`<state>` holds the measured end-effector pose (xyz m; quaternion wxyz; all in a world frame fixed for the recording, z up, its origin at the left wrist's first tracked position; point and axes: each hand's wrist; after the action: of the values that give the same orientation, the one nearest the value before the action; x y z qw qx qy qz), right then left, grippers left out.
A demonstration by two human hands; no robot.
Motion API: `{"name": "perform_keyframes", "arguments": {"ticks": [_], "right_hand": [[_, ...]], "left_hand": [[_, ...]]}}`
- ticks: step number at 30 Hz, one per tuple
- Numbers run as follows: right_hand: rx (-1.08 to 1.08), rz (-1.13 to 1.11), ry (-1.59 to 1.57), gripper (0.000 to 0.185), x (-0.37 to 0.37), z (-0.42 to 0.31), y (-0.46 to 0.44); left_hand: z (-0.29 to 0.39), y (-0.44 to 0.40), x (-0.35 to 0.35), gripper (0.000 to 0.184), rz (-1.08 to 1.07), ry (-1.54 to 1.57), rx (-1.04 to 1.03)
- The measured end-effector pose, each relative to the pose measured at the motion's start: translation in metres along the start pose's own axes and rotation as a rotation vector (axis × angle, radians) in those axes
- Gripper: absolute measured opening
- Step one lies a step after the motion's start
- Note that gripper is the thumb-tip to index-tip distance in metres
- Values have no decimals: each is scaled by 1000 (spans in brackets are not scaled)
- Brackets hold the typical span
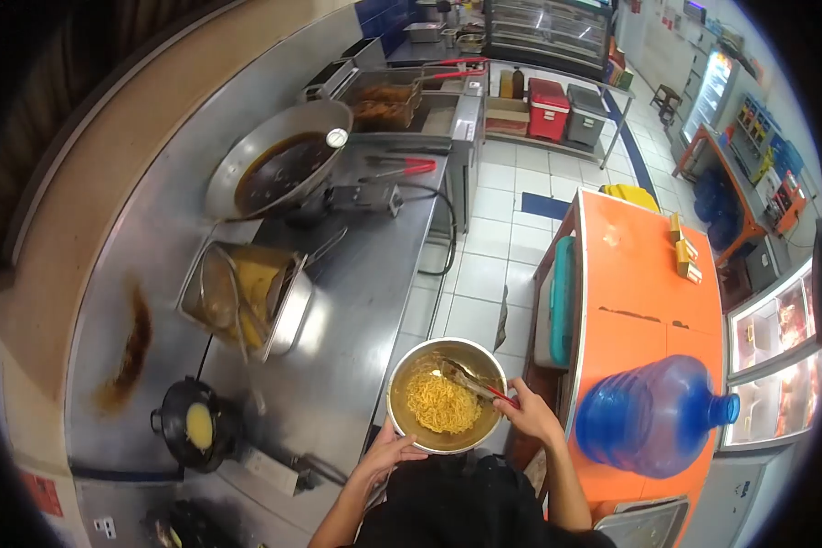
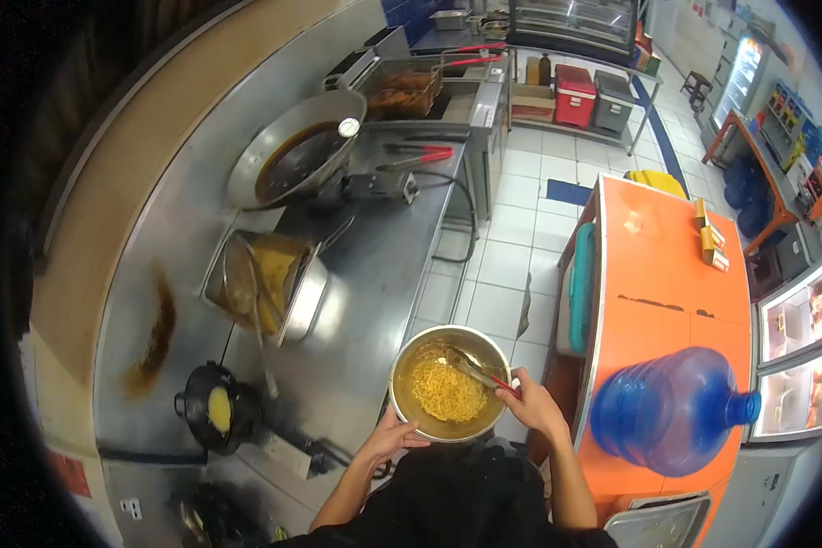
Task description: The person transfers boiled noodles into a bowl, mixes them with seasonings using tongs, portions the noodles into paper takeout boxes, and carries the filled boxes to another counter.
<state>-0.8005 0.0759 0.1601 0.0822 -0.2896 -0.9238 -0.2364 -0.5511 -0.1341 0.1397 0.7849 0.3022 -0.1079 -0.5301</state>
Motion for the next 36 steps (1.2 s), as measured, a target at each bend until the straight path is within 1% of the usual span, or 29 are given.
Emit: {"name": "perform_keyframes", "arguments": {"ticks": [1, 3, 4, 6, 7, 8, 10, 11, 12, 14, 16, 18, 19, 21, 22, 23, 24, 25, 26, 28, 30, 32, 33, 34, 36], "right_hand": [[-13, 70, -17, 51, 12, -3, -5], [-24, 196, -53, 48, 29, 6, -23], [-31, 203, -63, 48, 39, 9, -35], [-65, 325, -71, 46, 60, 1, -62], [26, 348, -77, 46, 70, 12, -78], [27, 351, -76, 46, 81, 10, -93], [-89, 462, -190, 48, 98, 2, -118], [-83, 562, -244, 53, 105, 4, -133], [-97, 570, -242, 53, 114, -6, -149], [-102, 582, -188, 43, 140, -29, -173], [132, 659, -4, 36, 160, -37, -198], [-6, 714, 46, 33, 181, -54, -200], [-50, 805, 29, 33, 193, -56, -206], [-225, 840, 61, 31, 216, -55, -218], [-253, 877, 47, 31, 228, -52, -223], [-320, 918, 46, 31, 239, -46, -230], [-402, 932, 45, 30, 228, -44, -248], [-452, 952, 80, 31, 239, -37, -256], [-472, 960, 46, 31, 246, -31, -264], [-498, 1074, 8, 31, 275, -16, -279], [-541, 1131, -108, 28, 304, -15, -288], [-463, 1204, -258, 24, 327, -11, -294], [-450, 1201, -350, 23, 344, -15, -298], [-454, 1215, -375, 23, 360, -18, -304], [-490, 1136, -427, 22, 397, -18, -320]], "left_hand": [[15, -21, -1, 80, -12, -7, -1], [43, -64, -2, 81, -100, -52, 34], [56, -89, 1, 81, -107, -61, 42], [83, -144, 3, 81, -203, -79, 51], [101, -171, 1, 78, -198, -111, 62], [116, -197, -1, 78, -200, -113, 59], [153, -243, -7, 76, -252, -160, 39], [174, -266, -14, 73, -234, -185, 14], [192, -289, -16, 73, -247, -183, 24], [222, -347, -28, 70, -258, -275, -46], [258, -405, -41, 70, -316, -301, 71], [297, -442, -67, 70, -398, -323, -6], [319, -465, -87, 70, -487, -372, 3], [351, -502, -124, 69, -456, -385, -93], [359, -522, -142, 69, -498, -407, -83], [365, -544, -160, 69, -554, -435, -139], [362, -565, -150, 68, -598, -448, -172], [368, -585, -167, 70, -641, -519, -150], [372, -604, -180, 70, -656, -548, -128], [384, -646, -216, 71, -767, -558, -50], [399, -686, -248, 72, -824, -598, -53], [416, -721, -274, 73, -886, -618, 1], [427, -736, -289, 73, -913, -601, 5], [439, -750, -302, 73, -923, -627, 11], [466, -783, -333, 73, -984, -735, -16]]}}
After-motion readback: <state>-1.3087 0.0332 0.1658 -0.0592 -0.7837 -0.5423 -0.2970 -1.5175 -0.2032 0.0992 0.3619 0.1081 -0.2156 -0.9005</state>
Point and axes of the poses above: each hand's wrist, its own y-axis away from the middle knuckle, its own x-axis out of the back of the hand, z = x × y, and after that the axes turned 14 degrees about -y, right-handed
